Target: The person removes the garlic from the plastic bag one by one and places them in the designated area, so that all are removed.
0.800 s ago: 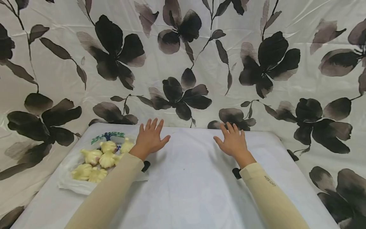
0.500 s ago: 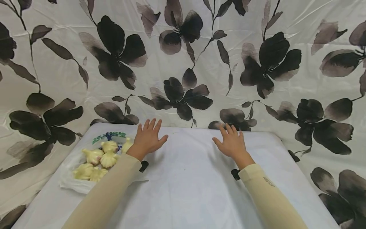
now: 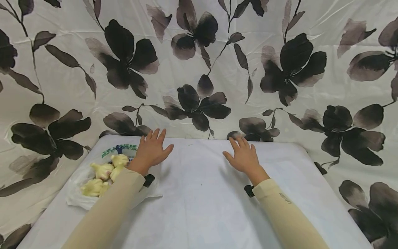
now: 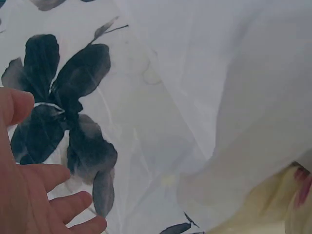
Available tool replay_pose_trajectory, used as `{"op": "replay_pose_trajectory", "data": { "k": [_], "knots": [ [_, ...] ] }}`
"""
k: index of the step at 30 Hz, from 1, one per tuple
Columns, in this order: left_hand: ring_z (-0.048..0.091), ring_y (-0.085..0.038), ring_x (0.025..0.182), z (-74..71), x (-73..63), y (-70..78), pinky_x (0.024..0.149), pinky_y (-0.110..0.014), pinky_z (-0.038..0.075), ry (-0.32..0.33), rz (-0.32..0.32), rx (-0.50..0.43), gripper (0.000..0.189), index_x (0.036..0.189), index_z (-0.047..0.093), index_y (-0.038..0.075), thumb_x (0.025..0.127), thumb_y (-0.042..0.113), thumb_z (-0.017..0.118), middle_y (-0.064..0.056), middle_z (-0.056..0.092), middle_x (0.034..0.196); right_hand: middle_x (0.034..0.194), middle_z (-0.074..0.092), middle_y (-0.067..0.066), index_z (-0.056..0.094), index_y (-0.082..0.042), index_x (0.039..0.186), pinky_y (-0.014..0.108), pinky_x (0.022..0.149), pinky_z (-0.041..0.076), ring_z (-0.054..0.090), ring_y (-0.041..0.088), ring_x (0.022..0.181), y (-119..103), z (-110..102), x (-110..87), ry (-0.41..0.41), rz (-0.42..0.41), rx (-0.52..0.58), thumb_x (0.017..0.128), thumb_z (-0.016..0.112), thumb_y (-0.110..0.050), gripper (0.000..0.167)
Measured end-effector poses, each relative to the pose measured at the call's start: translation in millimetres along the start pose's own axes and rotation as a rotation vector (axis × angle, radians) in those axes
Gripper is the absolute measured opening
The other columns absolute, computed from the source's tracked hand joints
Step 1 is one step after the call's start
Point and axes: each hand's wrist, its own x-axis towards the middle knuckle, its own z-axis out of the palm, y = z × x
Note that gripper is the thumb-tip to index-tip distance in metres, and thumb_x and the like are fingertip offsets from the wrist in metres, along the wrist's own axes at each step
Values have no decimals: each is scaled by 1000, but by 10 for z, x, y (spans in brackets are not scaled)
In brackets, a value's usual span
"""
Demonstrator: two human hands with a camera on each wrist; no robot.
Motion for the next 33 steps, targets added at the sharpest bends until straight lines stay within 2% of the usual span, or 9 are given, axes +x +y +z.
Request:
{"op": "replay_pose_trajectory", "data": {
  "k": [11, 21, 33],
  "knots": [
    [13, -46, 146, -107, -123, -245, 114, -69, 16, 21, 12, 3, 74, 155, 15, 6, 99, 49, 36, -25, 20, 158, 157, 30, 12, 27, -20, 154, 64, 115, 22, 26, 37, 146, -226, 31, 38, -26, -23, 27, 95, 40, -61, 73],
    [16, -50, 144, -200, -225, -373, 111, -71, 18, 48, 13, -45, 68, 153, 22, 4, 100, 44, 37, -26, 24, 156, 157, 31, 11, 27, -20, 154, 63, 115, 23, 28, 35, 146, -443, 51, 45, -36, -46, 75, 94, 41, -61, 73],
    [15, -53, 142, -236, -358, -628, 111, -71, 16, 24, -22, -74, 71, 154, 15, 1, 101, 45, 32, -31, 20, 155, 156, 33, 10, 28, -21, 153, 60, 115, 26, 31, 32, 145, -770, 104, 32, -43, -123, 116, 95, 42, -60, 72]
  ]
}}
